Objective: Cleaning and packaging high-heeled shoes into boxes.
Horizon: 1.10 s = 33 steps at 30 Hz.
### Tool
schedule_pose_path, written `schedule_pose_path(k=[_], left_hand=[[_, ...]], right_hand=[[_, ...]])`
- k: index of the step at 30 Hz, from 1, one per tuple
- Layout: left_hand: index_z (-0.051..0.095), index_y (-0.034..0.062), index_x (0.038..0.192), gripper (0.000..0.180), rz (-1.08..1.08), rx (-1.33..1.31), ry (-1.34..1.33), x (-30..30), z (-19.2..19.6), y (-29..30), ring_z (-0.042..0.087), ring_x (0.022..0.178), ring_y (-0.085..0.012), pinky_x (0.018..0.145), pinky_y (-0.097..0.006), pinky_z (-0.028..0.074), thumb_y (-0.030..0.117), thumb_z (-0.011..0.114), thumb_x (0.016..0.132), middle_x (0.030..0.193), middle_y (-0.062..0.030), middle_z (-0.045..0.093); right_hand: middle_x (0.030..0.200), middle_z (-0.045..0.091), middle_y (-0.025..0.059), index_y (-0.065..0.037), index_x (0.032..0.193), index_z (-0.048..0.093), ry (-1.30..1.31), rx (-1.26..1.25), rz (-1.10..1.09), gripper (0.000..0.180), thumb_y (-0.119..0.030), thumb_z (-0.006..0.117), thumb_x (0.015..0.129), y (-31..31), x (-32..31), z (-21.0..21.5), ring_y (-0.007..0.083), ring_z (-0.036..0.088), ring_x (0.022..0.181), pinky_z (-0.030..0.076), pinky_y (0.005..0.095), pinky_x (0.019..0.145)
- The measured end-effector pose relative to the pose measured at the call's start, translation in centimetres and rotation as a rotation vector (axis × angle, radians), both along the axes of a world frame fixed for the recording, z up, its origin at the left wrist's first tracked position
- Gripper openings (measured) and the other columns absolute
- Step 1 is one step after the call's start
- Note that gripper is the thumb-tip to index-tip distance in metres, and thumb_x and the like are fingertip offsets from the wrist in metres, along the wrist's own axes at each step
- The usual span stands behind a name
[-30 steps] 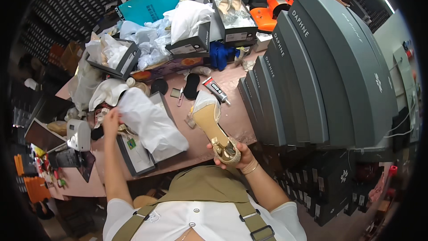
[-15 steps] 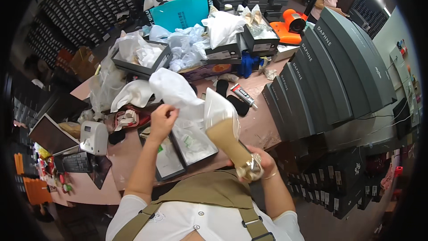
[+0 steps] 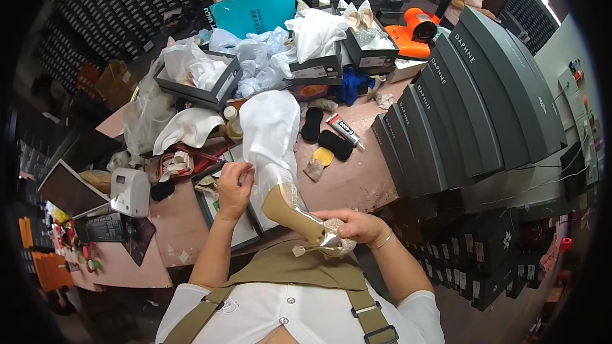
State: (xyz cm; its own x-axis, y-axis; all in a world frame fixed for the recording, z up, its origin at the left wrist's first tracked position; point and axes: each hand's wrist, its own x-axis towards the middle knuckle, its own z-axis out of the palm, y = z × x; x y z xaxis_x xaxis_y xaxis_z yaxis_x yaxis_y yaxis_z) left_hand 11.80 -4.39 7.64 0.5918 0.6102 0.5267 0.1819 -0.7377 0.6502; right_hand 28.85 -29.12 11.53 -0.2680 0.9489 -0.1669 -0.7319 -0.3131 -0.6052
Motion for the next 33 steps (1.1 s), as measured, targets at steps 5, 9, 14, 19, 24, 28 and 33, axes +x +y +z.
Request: schedule_pose_path(k=[5, 9, 14, 19, 24, 28, 33], left_hand=[[0.061, 0.003, 0.084, 0.02, -0.198, -0.087, -0.129, -0.4, 3.1, -3.4, 0.054, 0.078, -0.0265, 0.069, -0.035, 0.046, -0.01, 0.061, 0.069, 0.088, -0.0105, 0.056], [0.062, 0.002, 0.085, 0.017, -0.27, -0.124, 0.146, 1.0, 2.2, -2.3, 0.058, 0.082, -0.0273, 0.072, -0.034, 0.048, -0.007, 0.058, 0.071, 0.097, -0.0124, 0.058], [0.064, 0.0007, 0.103, 0.033, -0.252, -0.023, 0.014, 2.2, 3.5, -5.6, 0.062, 0.098, -0.0328, 0.086, -0.036, 0.049, -0.01, 0.053, 0.074, 0.109, -0.0185, 0.061], [0.062, -0.0035, 0.103, 0.032, -0.338, -0.022, -0.042, 3.4, 5.6, -3.9, 0.063, 0.096, -0.0322, 0.081, -0.035, 0.052, -0.01, 0.055, 0.072, 0.113, -0.0182, 0.061], [0.061, -0.0027, 0.097, 0.028, -0.772, 0.072, -0.042, 3.5, 3.1, -8.0, 0.066, 0.084, -0.0293, 0.068, -0.033, 0.054, -0.007, 0.06, 0.07, 0.113, -0.0194, 0.062], [0.061, 0.0001, 0.107, 0.034, -1.085, -0.089, -0.036, 3.5, 1.9, -12.2, 0.066, 0.086, -0.0286, 0.071, -0.033, 0.055, -0.004, 0.062, 0.074, 0.111, -0.0162, 0.063], [0.052, 0.0036, 0.124, 0.044, -1.438, -0.384, 0.226, 4.4, 0.0, -12.3, 0.061, 0.098, -0.0307, 0.084, -0.036, 0.05, 0.002, 0.059, 0.08, 0.123, -0.014, 0.055]], right_hand=[[0.12, 0.055, 0.0159, 0.001, 0.135, 0.035, -0.039, -0.063, -0.174, 0.062, -0.026, 0.062, 0.086, 3.1, 1.1, -2.3, 0.0212, 0.061, 0.099, 0.054, 0.0325, 0.076], [0.107, 0.059, 0.0092, -0.001, 0.127, 0.041, -0.078, -0.09, -0.323, 0.046, -0.02, 0.057, 0.089, 1.3, 0.6, -2.7, 0.0186, 0.062, 0.093, 0.054, 0.0314, 0.073], [0.115, 0.056, 0.0131, 0.002, 0.128, 0.04, 0.125, -0.098, -0.668, 0.046, -0.012, 0.057, 0.088, 3.5, -3.6, 0.7, 0.0227, 0.061, 0.1, 0.051, 0.0358, 0.085], [0.116, 0.057, 0.0117, 0.001, 0.127, 0.042, -0.44, -0.146, -0.671, 0.043, -0.012, 0.056, 0.088, 2.0, -4.2, -4.0, 0.0204, 0.059, 0.104, 0.049, 0.0369, 0.09], [0.119, 0.057, 0.0048, -0.008, 0.125, 0.05, 0.008, -0.288, -1.007, 0.04, -0.025, 0.057, 0.089, 3.6, -4.4, -3.2, 0.018, 0.057, 0.105, 0.048, 0.0316, 0.087], [0.117, 0.057, 0.0076, -0.007, 0.123, 0.051, -0.06, -0.27, -1.018, 0.039, -0.023, 0.057, 0.088, 3.0, -3.2, -5.8, 0.021, 0.058, 0.104, 0.048, 0.0333, 0.087], [0.115, 0.058, 0.0111, -0.005, 0.121, 0.052, -0.183, -0.324, -0.974, 0.038, -0.02, 0.057, 0.087, 1.6, -1.0, -8.7, 0.0249, 0.058, 0.103, 0.048, 0.0354, 0.086]])
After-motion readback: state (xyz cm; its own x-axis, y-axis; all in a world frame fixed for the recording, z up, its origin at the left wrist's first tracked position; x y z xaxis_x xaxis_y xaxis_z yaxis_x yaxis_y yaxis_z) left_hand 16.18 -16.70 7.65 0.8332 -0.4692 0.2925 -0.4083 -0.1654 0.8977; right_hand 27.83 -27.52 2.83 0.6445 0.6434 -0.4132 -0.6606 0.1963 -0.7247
